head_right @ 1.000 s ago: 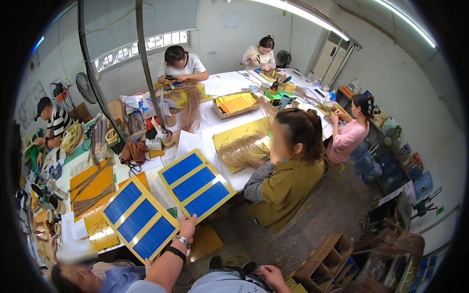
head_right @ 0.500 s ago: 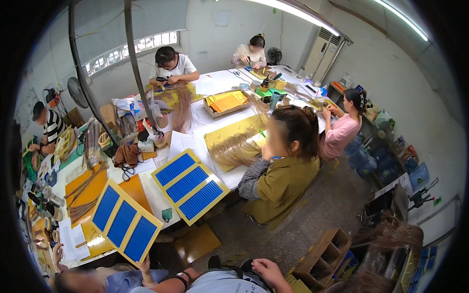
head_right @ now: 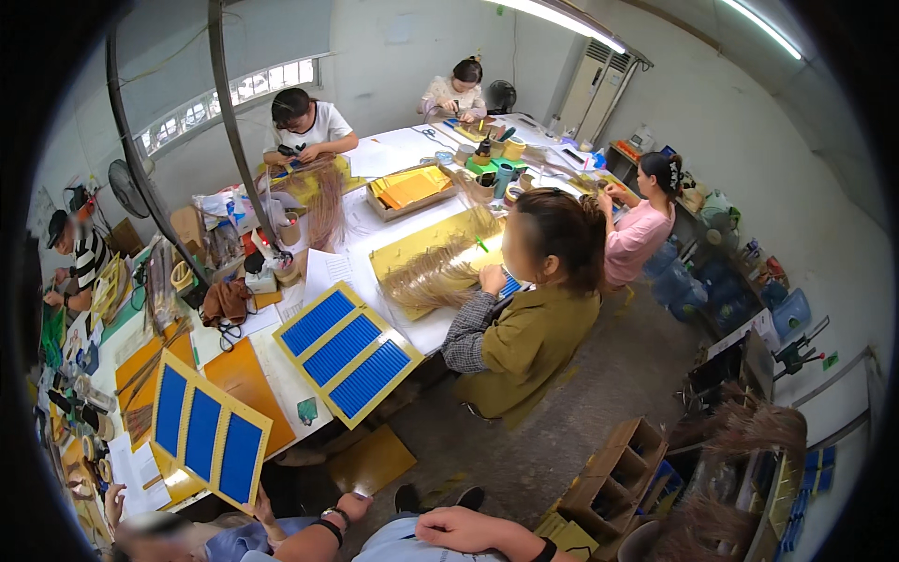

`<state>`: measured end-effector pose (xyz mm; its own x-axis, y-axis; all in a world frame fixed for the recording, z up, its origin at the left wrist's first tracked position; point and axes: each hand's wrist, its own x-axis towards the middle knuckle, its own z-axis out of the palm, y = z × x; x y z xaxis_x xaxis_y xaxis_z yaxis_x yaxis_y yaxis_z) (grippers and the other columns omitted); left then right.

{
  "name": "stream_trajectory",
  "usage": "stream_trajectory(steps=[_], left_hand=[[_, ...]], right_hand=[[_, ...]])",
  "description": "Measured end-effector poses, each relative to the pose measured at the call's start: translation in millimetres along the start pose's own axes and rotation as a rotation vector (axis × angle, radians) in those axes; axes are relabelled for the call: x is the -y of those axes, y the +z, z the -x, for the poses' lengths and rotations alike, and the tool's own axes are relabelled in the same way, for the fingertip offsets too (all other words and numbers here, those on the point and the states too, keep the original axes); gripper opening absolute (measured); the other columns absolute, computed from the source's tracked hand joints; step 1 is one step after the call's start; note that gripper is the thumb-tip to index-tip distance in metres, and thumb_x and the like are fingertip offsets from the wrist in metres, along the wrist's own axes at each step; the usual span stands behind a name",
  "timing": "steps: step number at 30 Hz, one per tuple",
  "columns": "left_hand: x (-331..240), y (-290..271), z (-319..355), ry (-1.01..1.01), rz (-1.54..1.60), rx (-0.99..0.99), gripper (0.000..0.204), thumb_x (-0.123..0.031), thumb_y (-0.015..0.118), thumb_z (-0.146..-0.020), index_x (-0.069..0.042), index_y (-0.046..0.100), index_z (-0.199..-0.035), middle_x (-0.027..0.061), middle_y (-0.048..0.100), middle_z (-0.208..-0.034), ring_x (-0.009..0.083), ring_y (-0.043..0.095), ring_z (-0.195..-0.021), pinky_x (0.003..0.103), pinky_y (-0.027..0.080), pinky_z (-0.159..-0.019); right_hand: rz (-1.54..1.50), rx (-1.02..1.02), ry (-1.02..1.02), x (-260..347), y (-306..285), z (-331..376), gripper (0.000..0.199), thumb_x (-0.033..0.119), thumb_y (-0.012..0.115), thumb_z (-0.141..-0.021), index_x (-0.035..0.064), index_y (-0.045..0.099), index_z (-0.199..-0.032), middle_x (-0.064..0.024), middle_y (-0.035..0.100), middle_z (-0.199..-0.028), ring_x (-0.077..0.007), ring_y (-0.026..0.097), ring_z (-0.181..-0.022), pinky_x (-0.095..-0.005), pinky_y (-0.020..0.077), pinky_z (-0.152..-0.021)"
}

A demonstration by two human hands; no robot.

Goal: The recorder is seen walking through a fabrication floor, picking up a board with wires and placing it on a workbench to perform assembly or quality control.

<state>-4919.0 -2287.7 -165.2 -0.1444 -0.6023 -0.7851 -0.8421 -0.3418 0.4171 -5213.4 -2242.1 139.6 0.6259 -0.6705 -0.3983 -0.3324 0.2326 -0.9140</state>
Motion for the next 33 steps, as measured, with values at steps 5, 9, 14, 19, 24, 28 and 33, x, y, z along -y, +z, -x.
stream_trajectory(steps=[5, 9, 14, 19, 24, 28, 33], left_hand=[[-1.0, 10.3, 0.5, -0.007, 0.006, 0.046, 0.05, -0.051, 0.057, -0.089, -0.008, 0.074, -0.11, 0.0176, 0.069, -0.117, 0.0337, 0.063, -0.113, 0.041, 0.048, -0.101], [16.6, 19.3, -2.9, -0.058, -0.104, 0.087, 0.054, -0.053, 0.058, -0.089, -0.007, 0.073, -0.113, 0.0191, 0.068, -0.119, 0.0339, 0.062, -0.116, 0.04, 0.047, -0.102], [27.6, 14.6, -7.4, -0.082, -0.122, 0.146, 0.054, -0.052, 0.058, -0.088, -0.006, 0.072, -0.113, 0.0193, 0.068, -0.118, 0.0341, 0.063, -0.113, 0.041, 0.048, -0.1], [20.6, 2.6, -8.4, -0.112, 0.018, 0.047, 0.045, -0.044, 0.064, -0.085, -0.005, 0.074, -0.105, 0.0171, 0.071, -0.11, 0.0323, 0.067, -0.105, 0.04, 0.051, -0.093], [12.9, -0.1, -7.7, -0.11, 0.022, 0.044, 0.044, -0.043, 0.066, -0.084, -0.004, 0.074, -0.103, 0.0175, 0.072, -0.108, 0.0314, 0.067, -0.105, 0.039, 0.051, -0.093], [9.9, 3.0, -5.5, -0.072, 0.041, 0.041, 0.044, -0.045, 0.064, -0.086, -0.006, 0.075, -0.106, 0.0173, 0.071, -0.111, 0.0331, 0.067, -0.106, 0.04, 0.05, -0.095], [12.4, 5.0, -5.5, -0.045, -0.02, 0.045, 0.048, -0.049, 0.061, -0.088, -0.008, 0.074, -0.109, 0.0182, 0.07, -0.115, 0.034, 0.065, -0.11, 0.041, 0.049, -0.097]], right_hand=[[0.097, 0.023, 0.103, 2.8, -0.1, 1.7, 0.035, 0.038, 0.053, -0.102, 0.004, 0.062, -0.101, -0.0102, 0.064, -0.095, -0.0252, 0.06, -0.087, -0.0344, 0.0476, -0.08], [0.188, -0.179, -0.122, 16.8, 2.8, 10.5, 0.035, 0.038, 0.053, -0.102, 0.0046, 0.063, -0.1, -0.0105, 0.064, -0.091, -0.0272, 0.061, -0.084, -0.0351, 0.0484, -0.078], [0.146, 0.006, 0.095, 14.6, -5.0, 21.3, 0.033, 0.037, 0.053, -0.102, 0.0063, 0.064, -0.101, -0.0095, 0.065, -0.093, -0.0256, 0.062, -0.087, -0.0357, 0.0483, -0.078], [0.117, -0.171, -0.06, 25.2, -1.8, 29.9, 0.033, 0.037, 0.053, -0.103, 0.0057, 0.063, -0.099, -0.0095, 0.063, -0.09, -0.024, 0.061, -0.085, -0.0349, 0.0473, -0.076], [0.054, -0.107, -0.022, 15.0, -3.0, 24.9, 0.033, 0.038, 0.052, -0.102, 0.0065, 0.063, -0.1, -0.0092, 0.064, -0.091, -0.0237, 0.061, -0.085, -0.0352, 0.0471, -0.077], [0.113, -0.053, 0.099, 9.6, -6.2, 30.5, 0.035, 0.04, 0.052, -0.102, 0.0072, 0.063, -0.104, -0.0103, 0.064, -0.095, -0.025, 0.062, -0.09, -0.0364, 0.0473, -0.079], [0.134, -0.228, -0.035, 21.9, -2.5, 29.4, 0.036, 0.041, 0.052, -0.102, 0.0082, 0.065, -0.11, -0.0107, 0.065, -0.095, -0.0258, 0.062, -0.091, -0.0363, 0.0479, -0.081]])
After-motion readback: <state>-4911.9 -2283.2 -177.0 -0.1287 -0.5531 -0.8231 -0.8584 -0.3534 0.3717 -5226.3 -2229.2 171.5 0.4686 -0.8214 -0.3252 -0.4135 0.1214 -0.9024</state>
